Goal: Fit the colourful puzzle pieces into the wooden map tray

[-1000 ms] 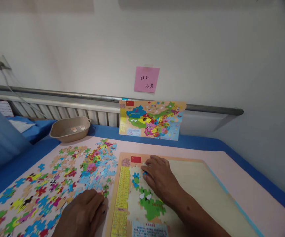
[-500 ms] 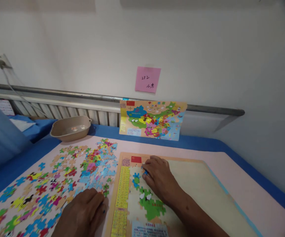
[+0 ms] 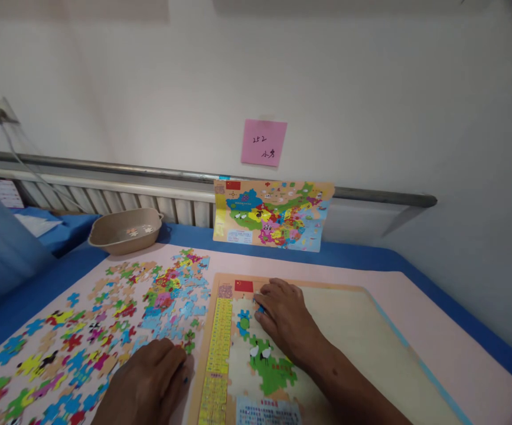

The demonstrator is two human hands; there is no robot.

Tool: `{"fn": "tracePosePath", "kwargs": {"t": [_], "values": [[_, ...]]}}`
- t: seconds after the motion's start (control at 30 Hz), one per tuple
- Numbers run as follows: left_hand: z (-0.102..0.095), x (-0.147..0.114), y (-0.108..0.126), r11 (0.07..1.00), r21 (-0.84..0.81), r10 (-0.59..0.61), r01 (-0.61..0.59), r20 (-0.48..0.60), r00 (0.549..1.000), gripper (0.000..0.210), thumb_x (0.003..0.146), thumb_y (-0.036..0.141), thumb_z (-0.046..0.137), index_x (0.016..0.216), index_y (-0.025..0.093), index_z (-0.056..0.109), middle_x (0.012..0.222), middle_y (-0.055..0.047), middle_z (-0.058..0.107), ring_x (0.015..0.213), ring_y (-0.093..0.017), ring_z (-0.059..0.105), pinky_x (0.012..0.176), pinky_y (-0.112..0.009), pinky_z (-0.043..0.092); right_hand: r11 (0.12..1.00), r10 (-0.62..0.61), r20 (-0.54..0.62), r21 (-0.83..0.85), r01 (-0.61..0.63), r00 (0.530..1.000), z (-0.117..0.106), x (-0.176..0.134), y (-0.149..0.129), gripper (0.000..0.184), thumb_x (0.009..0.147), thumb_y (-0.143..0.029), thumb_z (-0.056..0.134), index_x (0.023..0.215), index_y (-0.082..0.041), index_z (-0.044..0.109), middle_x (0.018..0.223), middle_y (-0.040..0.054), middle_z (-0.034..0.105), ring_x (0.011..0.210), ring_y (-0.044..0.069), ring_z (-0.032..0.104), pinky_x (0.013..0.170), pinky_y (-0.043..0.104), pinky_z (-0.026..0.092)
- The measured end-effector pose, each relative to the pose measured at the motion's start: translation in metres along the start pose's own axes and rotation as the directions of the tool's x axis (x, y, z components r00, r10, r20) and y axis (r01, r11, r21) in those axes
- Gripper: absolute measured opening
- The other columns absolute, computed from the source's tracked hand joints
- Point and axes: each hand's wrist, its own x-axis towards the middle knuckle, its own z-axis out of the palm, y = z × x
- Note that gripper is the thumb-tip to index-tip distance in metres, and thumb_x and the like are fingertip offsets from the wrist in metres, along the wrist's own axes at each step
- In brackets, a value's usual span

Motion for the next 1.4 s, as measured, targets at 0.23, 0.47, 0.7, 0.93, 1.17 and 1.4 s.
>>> {"fn": "tracePosePath", "kwargs": {"t": [0.23, 0.47, 0.7, 0.93, 1.17, 1.4], "values": [[0.001, -0.001, -0.001, 1.0, 0.006, -0.011, 0.011, 0.028, 1.0, 0.026, 0.107, 0.032, 0.047, 0.089, 0.026, 0.065, 0.081, 0.0, 0.067, 0.07, -0.017, 0.067, 0.063, -0.03, 0.052, 1.0, -0.019, -0.044, -0.004, 0.019, 0.999, -0.006, 0.001, -0.001, 0.009, 0.099, -0.02, 0.068, 0.106, -0.023, 0.07, 0.12, 0.0055, 0.068, 0.129, 0.029, 0.05, 0.111, 0.05, 0.03], [-0.012, 0.009, 0.005, 0.998, 0.031, 0.058, -0.057, -0.029, 0.998, 0.028, 0.106, 0.029, 0.047, 0.084, 0.025, 0.063, 0.075, 0.0, 0.066, 0.064, -0.016, 0.067, 0.056, -0.028, 0.053, 0.999, -0.006, -0.03, -0.037, 0.005, 1.0, -0.011, 0.001, -0.003, 0.007, 0.093, -0.015, 0.071, 0.09, -0.02, 0.068, 0.106, 0.0046, 0.067, 0.113, 0.026, 0.055, 0.102, 0.046, 0.033], [-0.011, 0.006, -0.001, 0.996, 0.066, 0.062, -0.066, 0.057, 0.996, 0.023, 0.105, 0.028, 0.05, 0.088, 0.026, 0.065, 0.08, 0.001, 0.069, 0.069, -0.017, 0.07, 0.061, -0.028, 0.057, 0.999, -0.018, -0.038, -0.032, 0.017, 0.999, -0.009, 0.0, 0.0, 0.007, 0.09, -0.013, 0.069, 0.09, -0.02, 0.067, 0.105, 0.005, 0.066, 0.112, 0.026, 0.055, 0.101, 0.045, 0.035], [-0.009, 0.001, -0.004, 0.997, 0.073, 0.033, -0.04, 0.09, 0.995, 0.02, 0.105, 0.029, 0.051, 0.093, 0.026, 0.067, 0.085, 0.0, 0.07, 0.073, -0.016, 0.07, 0.064, -0.027, 0.057, 0.999, -0.019, -0.038, -0.031, 0.018, 0.999, -0.006, 0.001, 0.001, 0.01, 0.089, -0.01, 0.064, 0.091, -0.019, 0.066, 0.103, 0.0053, 0.066, 0.111, 0.026, 0.054, 0.1, 0.044, 0.033], [-0.009, 0.002, -0.004, 0.997, 0.063, 0.042, -0.047, 0.079, 0.996, 0.02, 0.105, 0.028, 0.051, 0.093, 0.026, 0.068, 0.084, -0.001, 0.071, 0.071, -0.016, 0.07, 0.063, -0.026, 0.056, 0.999, -0.014, -0.034, -0.034, 0.013, 0.999, -0.008, 0.0, -0.001, 0.016, 0.09, -0.007, 0.06, 0.094, -0.021, 0.068, 0.104, 0.0055, 0.066, 0.112, 0.025, 0.054, 0.101, 0.043, 0.032], [-0.009, 0.002, -0.006, 0.997, 0.058, 0.036, -0.041, 0.092, 0.995, 0.019, 0.105, 0.03, 0.053, 0.093, 0.026, 0.068, 0.084, 0.0, 0.07, 0.073, -0.016, 0.07, 0.065, -0.026, 0.057, 0.998, 0.037, -0.04, -0.05, -0.039, 0.998, -0.008, 0.0, -0.002, 0.005, 0.095, -0.023, 0.069, 0.092, -0.019, 0.068, 0.106, 0.0064, 0.067, 0.107, 0.026, 0.056, 0.098, 0.043, 0.033]]}}
